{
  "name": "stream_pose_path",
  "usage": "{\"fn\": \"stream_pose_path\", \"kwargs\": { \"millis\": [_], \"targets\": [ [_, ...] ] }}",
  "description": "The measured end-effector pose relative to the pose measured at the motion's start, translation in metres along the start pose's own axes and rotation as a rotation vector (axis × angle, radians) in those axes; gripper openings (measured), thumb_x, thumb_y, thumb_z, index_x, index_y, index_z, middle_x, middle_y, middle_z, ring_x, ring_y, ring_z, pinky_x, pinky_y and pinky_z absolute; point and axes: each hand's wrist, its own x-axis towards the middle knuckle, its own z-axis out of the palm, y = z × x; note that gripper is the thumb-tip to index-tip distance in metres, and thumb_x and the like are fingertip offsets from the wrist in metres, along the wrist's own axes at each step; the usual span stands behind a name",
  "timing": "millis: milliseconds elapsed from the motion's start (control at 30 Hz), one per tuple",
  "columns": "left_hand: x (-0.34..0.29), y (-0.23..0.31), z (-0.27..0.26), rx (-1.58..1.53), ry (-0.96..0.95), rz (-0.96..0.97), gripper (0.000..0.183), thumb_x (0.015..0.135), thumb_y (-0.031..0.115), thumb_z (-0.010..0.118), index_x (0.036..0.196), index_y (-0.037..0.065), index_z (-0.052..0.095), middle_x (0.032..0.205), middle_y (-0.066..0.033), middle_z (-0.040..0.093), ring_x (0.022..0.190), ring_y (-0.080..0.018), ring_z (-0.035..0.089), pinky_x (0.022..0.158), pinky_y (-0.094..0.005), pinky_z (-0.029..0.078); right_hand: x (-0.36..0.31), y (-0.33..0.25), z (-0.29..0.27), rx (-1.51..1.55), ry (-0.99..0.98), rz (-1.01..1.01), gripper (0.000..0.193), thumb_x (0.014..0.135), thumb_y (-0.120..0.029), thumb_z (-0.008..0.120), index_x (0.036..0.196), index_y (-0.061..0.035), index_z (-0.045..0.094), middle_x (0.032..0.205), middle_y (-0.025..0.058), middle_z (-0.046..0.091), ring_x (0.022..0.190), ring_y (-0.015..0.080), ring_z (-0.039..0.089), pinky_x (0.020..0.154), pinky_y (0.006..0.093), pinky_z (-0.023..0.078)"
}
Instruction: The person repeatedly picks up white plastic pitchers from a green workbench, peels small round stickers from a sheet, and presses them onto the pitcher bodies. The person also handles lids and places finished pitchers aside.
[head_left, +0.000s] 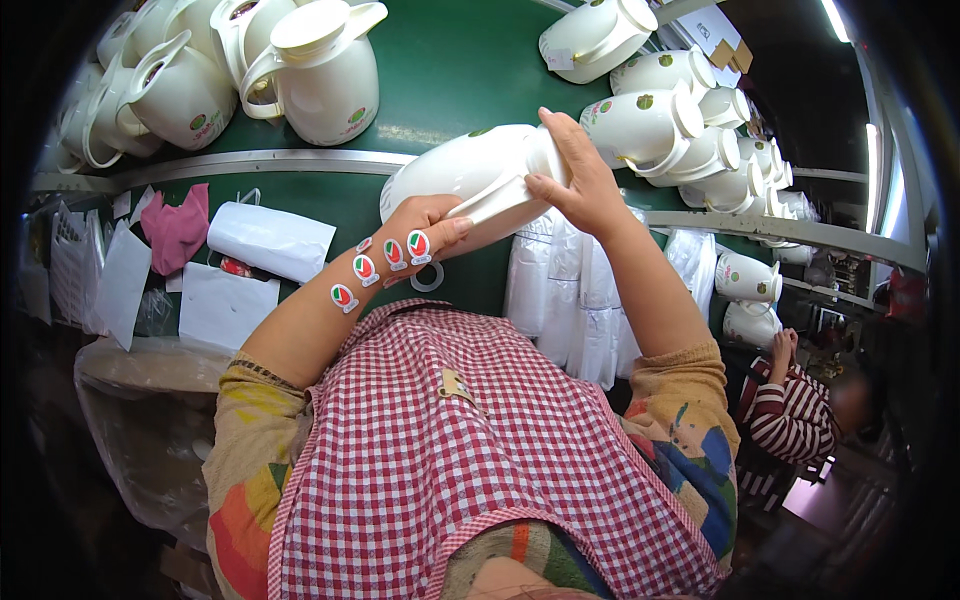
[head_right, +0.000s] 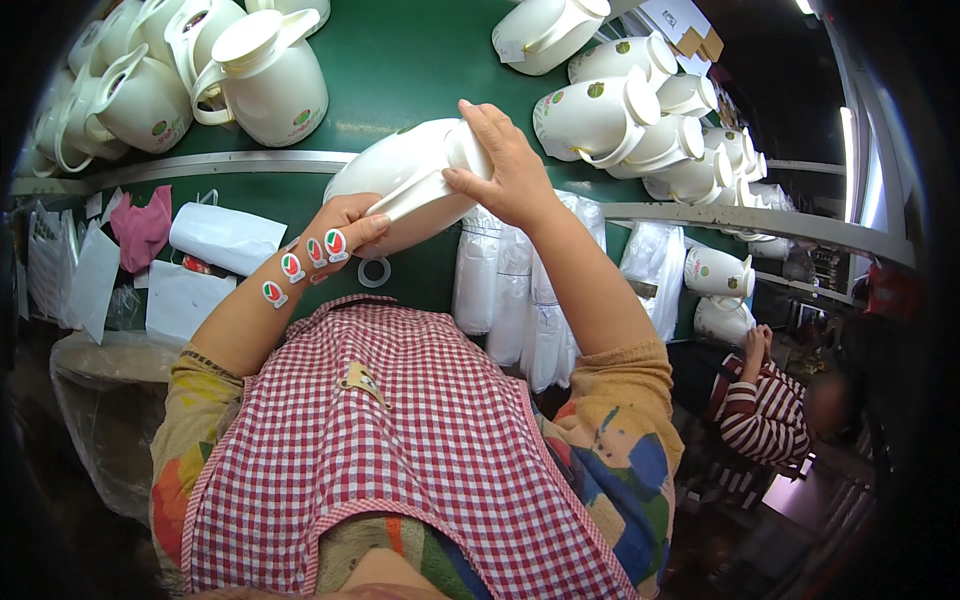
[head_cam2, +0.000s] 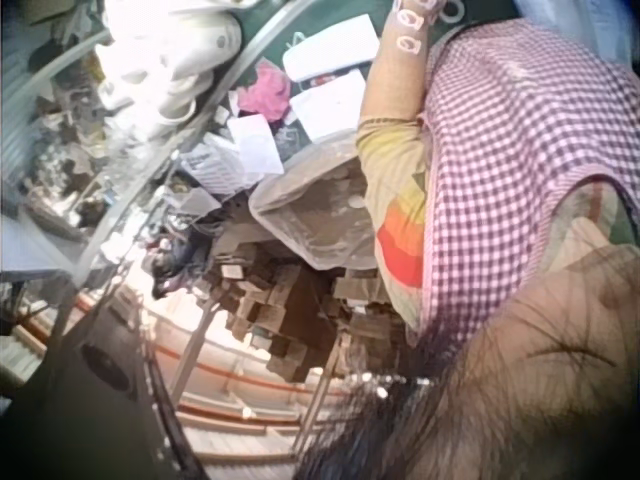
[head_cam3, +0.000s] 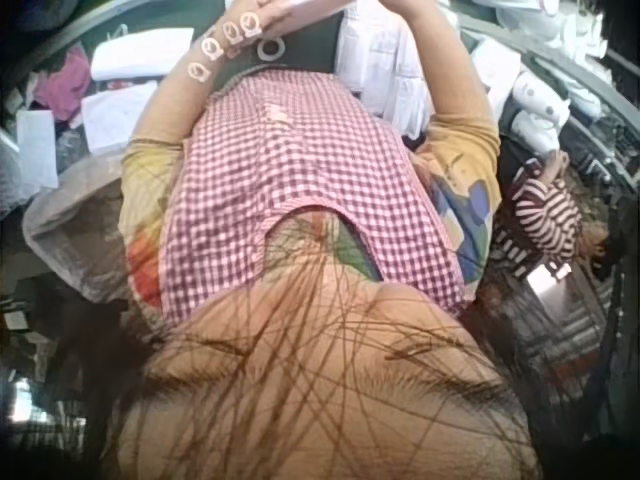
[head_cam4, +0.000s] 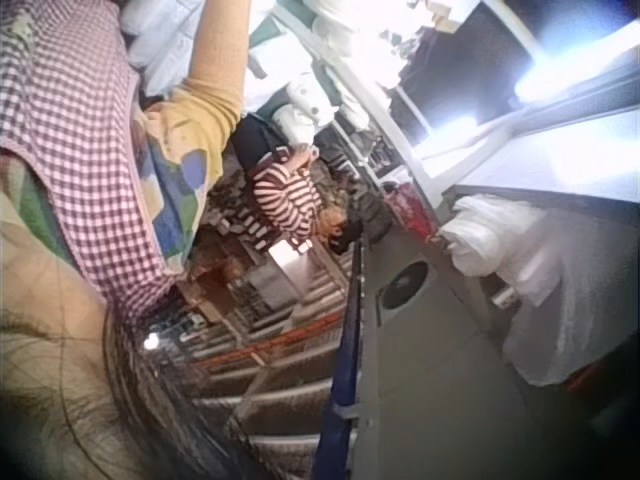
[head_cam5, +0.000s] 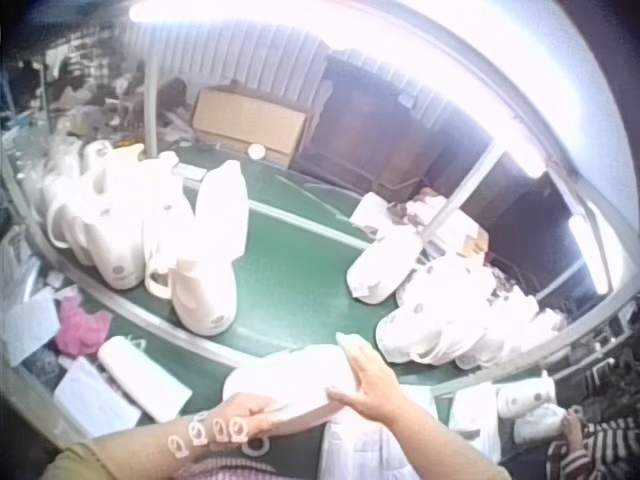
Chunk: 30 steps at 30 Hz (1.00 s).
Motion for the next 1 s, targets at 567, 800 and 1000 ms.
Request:
{"fn": "stream_pose_path", "kwargs": {
  "millis": [567, 800, 1000],
  "targets": [
    [0.034, 0.020, 0.005, 0.187, 0.046, 0.017, 0.030, 0.089, 0.028, 0.055, 0.084, -0.001, 0.060, 0.067, -0.0017, 0.053, 0.061, -0.0100, 0.049, 0.054, -0.0233, 0.040, 0.019, 0.039, -0.019, 0.171, -0.279, 0.178, 0.073, 0.081, -0.048, 0.056, 0.139, -0.0086, 0.035, 0.140, 0.0187, 0.035, 0.127, 0.0368, 0.036, 0.105, 0.0425, 0.031],
    [0.025, 0.018, -0.010, 0.295, 0.067, 0.103, 0.032, 0.087, 0.029, 0.054, 0.078, -0.001, 0.062, 0.061, -0.0064, 0.054, 0.056, -0.0126, 0.048, 0.051, -0.0274, 0.039, 0.036, 0.003, -0.054, -0.118, -0.500, 0.478, 0.070, 0.076, -0.048, 0.062, 0.129, -0.0049, 0.048, 0.129, 0.0165, 0.051, 0.114, 0.0325, 0.053, 0.093, 0.0376, 0.044],
    [0.018, 0.014, -0.008, 0.243, 0.090, 0.077, 0.032, 0.087, 0.029, 0.056, 0.078, -0.001, 0.062, 0.060, -0.0052, 0.053, 0.056, -0.0122, 0.048, 0.051, -0.0273, 0.039, 0.011, 0.038, -0.038, 0.032, -0.216, 0.344, 0.058, 0.095, -0.049, 0.033, 0.134, -0.0065, 0.044, 0.118, 0.0124, 0.060, 0.110, 0.0312, 0.053, 0.093, 0.0373, 0.039]
  ]
}}
